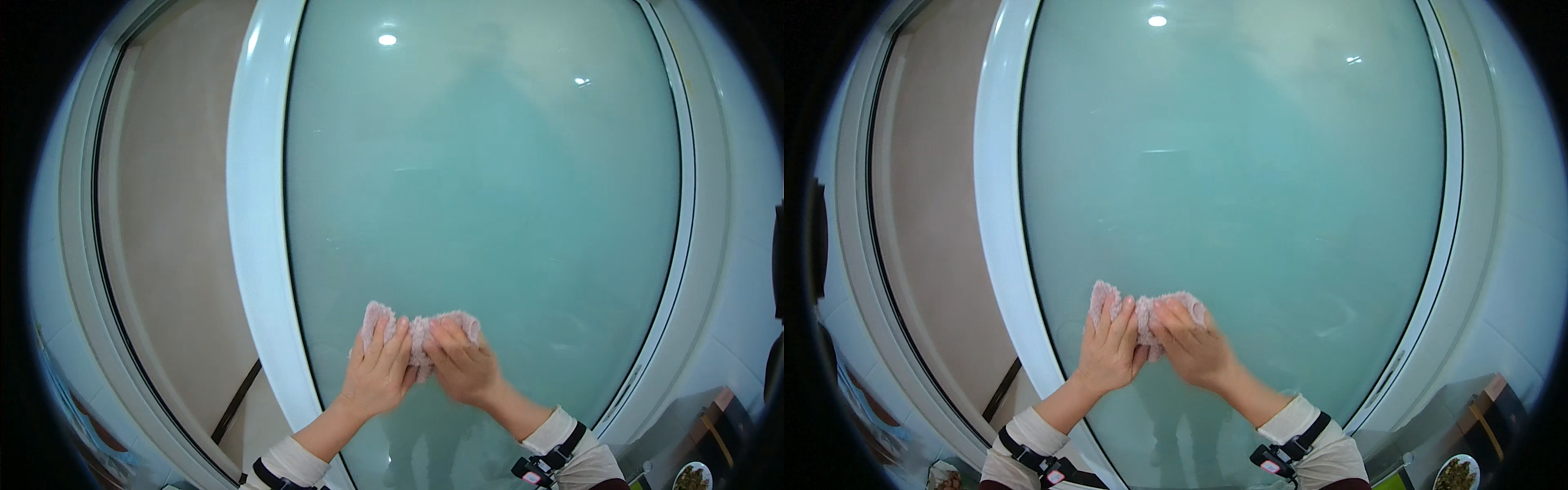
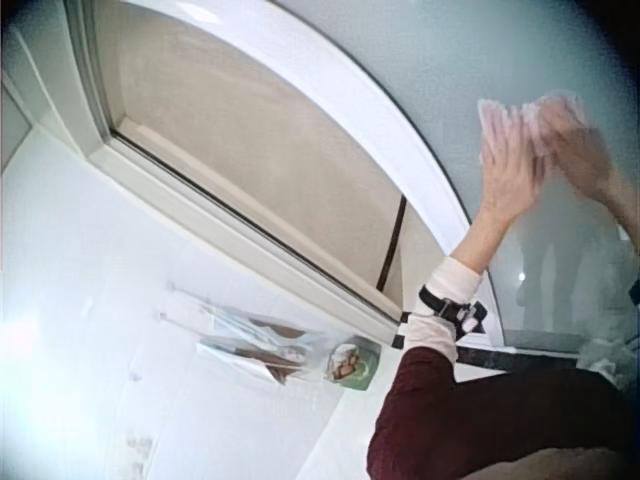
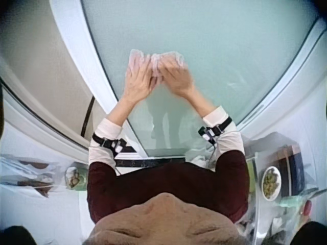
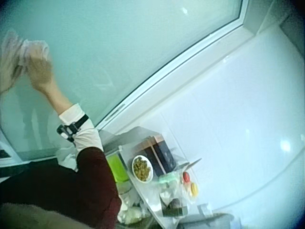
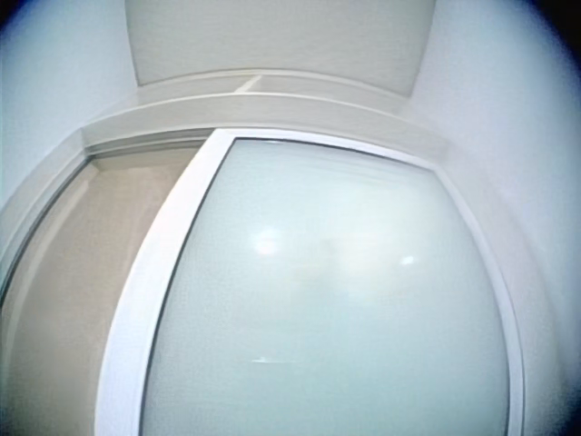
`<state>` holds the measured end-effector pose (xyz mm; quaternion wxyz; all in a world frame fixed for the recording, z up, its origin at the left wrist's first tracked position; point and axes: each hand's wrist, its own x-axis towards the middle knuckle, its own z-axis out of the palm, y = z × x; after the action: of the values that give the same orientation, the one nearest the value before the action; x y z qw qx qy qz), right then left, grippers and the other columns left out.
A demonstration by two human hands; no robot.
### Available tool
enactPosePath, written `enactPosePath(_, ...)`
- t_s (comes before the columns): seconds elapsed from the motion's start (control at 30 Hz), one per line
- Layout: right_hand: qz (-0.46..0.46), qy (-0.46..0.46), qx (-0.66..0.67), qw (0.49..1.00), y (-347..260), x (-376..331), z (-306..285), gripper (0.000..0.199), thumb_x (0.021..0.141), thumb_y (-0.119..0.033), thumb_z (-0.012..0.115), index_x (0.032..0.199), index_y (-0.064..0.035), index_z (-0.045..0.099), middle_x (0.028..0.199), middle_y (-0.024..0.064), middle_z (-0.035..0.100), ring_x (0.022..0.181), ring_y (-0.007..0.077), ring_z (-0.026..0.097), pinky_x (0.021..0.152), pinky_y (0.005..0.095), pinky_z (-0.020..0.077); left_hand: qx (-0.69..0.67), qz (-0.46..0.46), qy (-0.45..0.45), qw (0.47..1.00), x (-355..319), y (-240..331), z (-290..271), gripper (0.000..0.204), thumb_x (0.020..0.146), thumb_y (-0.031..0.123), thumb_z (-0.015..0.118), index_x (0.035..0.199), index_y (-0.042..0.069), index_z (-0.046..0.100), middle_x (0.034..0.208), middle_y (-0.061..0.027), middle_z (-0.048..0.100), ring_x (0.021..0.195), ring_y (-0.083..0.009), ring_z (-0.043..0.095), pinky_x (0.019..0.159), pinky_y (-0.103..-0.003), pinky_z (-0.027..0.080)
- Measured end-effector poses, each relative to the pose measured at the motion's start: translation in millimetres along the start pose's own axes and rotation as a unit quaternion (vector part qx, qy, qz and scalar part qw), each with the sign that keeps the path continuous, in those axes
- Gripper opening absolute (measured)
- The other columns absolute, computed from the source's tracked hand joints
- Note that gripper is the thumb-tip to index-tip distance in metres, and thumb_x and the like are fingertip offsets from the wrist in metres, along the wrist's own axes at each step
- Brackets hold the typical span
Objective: The person wipes the front of a red dish cabinet, then the countertop, and then a large glass door using a pink cloth. After cleaning, the person picks up a bowl of food and places it on a dining table.
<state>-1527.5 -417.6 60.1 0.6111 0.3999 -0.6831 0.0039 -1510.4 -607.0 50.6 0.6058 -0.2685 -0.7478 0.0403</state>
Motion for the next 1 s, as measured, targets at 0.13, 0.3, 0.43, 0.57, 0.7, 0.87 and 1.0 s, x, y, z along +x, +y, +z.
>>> enactPosePath(0.13,0.033,0.041,0.011,0.999,33,28,-13,0.033,0.075,-0.011,0.057,0.107,-0.004,0.06,0.123,0.012,0.052,0.114,0.0287,0.05,0.09,0.0441,0.0414,-0.014,0.015,0.045,0.999,54,-4,1,0.052,0.079,0.029,0.059,0.122,0.0,0.052,0.134,-0.0131,0.045,0.129,-0.0327,0.037,0.097,-0.047,0.033)
enactPosePath(0.3,0.068,0.112,-0.124,0.984,80,30,-37,0.034,0.074,-0.005,0.057,0.108,-0.0017,0.06,0.123,0.0171,0.053,0.113,0.0346,0.051,0.091,0.0458,0.0426,-0.018,0.042,0.104,0.994,118,18,20,0.054,0.08,0.029,0.058,0.125,0.002,0.051,0.136,-0.0127,0.044,0.13,-0.0326,0.035,0.101,-0.048,0.03)
enactPosePath(0.43,0.115,0.143,-0.179,0.967,101,16,-50,0.035,0.075,-0.002,0.054,0.11,0.0011,0.059,0.123,0.0223,0.051,0.114,0.0402,0.049,0.094,0.0471,0.0408,-0.056,0.052,0.144,0.987,144,35,30,0.053,0.08,0.029,0.057,0.126,0.003,0.051,0.136,-0.013,0.044,0.13,-0.0327,0.036,0.1,-0.049,0.03)
enactPosePath(0.57,0.142,0.151,-0.196,0.958,106,-7,-55,0.037,0.076,-0.002,0.051,0.112,0.0038,0.057,0.125,0.0255,0.048,0.117,0.0435,0.046,0.098,0.0489,0.0377,-0.074,0.082,0.147,0.983,155,52,33,0.057,0.077,0.03,0.059,0.126,0.003,0.05,0.135,-0.0131,0.045,0.129,-0.0324,0.037,0.098,-0.048,0.033)
enactPosePath(0.7,0.165,0.144,-0.18,0.959,102,-28,-54,0.04,0.084,-0.006,0.043,0.122,0.0053,0.05,0.133,0.029,0.039,0.125,0.0443,0.038,0.103,0.0505,0.0293,-0.115,0.113,0.133,0.978,154,71,36,0.056,0.077,0.028,0.058,0.126,0.002,0.05,0.134,-0.0136,0.045,0.127,-0.0328,0.039,0.098,-0.047,0.034)
enactPosePath(0.87,0.171,0.154,-0.186,0.955,93,-50,-49,0.041,0.079,-0.005,0.045,0.117,0.0099,0.05,0.131,0.0312,0.039,0.121,0.0492,0.038,0.101,0.056,0.03,-0.082,0.179,0.174,0.965,137,82,45,0.048,0.079,0.021,0.051,0.122,0.0,0.051,0.132,-0.0118,0.047,0.123,-0.0303,0.044,0.098,-0.044,0.034)
enactPosePath(1.0,0.233,0.126,-0.178,0.948,92,-64,-38,0.042,0.082,-0.007,0.042,0.121,0.0105,0.045,0.133,0.0324,0.035,0.123,0.0505,0.035,0.103,0.0562,0.0274,-0.119,0.186,0.139,0.965,129,86,58,0.044,0.079,0.016,0.049,0.119,-0.002,0.053,0.131,-0.0107,0.049,0.123,-0.0289,0.044,0.097,-0.041,0.034)
